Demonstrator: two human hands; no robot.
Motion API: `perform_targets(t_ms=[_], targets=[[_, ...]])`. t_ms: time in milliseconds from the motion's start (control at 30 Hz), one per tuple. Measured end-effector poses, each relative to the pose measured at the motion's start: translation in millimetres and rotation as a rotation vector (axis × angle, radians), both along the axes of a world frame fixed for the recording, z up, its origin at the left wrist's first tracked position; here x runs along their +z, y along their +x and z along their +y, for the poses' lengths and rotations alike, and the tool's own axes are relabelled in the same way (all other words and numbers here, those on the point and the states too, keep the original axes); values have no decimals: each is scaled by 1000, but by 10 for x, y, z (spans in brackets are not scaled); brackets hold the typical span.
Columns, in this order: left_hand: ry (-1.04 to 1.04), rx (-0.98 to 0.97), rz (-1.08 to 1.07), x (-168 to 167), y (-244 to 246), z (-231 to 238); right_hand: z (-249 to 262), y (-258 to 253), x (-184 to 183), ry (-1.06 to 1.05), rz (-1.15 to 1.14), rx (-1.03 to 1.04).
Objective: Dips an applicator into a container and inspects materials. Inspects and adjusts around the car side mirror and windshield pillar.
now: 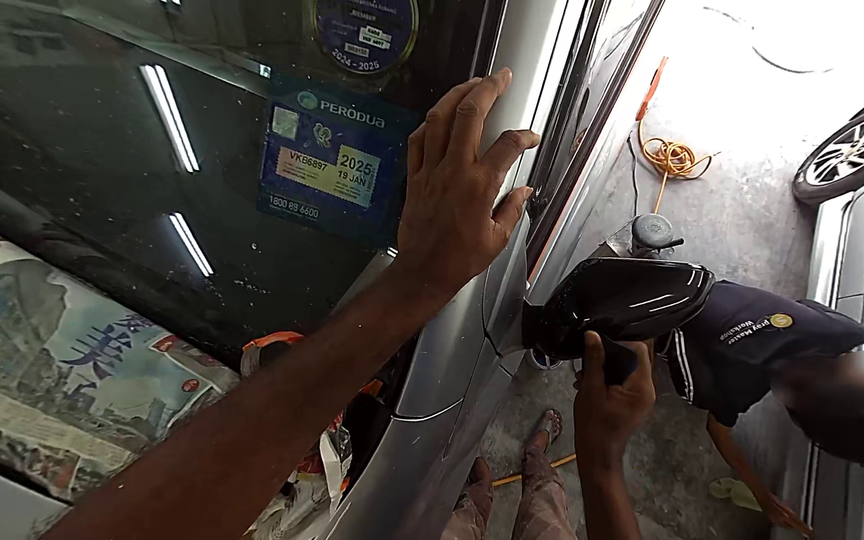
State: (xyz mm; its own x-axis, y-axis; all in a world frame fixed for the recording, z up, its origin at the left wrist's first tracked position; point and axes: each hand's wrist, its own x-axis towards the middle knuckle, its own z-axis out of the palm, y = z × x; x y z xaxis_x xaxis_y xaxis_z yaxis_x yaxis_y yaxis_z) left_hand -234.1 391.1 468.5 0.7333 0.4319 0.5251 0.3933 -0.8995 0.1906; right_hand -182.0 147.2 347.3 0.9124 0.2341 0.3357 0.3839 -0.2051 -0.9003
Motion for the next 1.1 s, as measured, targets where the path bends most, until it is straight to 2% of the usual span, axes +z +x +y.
perform_targets(t_ms=[133, 267, 433, 567, 700, 1100], targets=[[-9, -7, 19, -12, 5, -21, -21, 112, 48, -6, -25, -12], [-2, 4, 4, -12, 4, -21, -34, -34, -28, -9, 4, 7], [-16, -6, 25, -7, 7, -39, -42, 119, 36, -15, -30, -18], [-7, 1, 9, 0, 0, -18, -30, -3, -27, -16, -2, -2], [-12, -2, 24, -2, 5, -19, -40, 138, 42, -45, -43, -16], [-14, -5, 2, -1, -4, -5, -23, 45, -12, -33, -38, -4]])
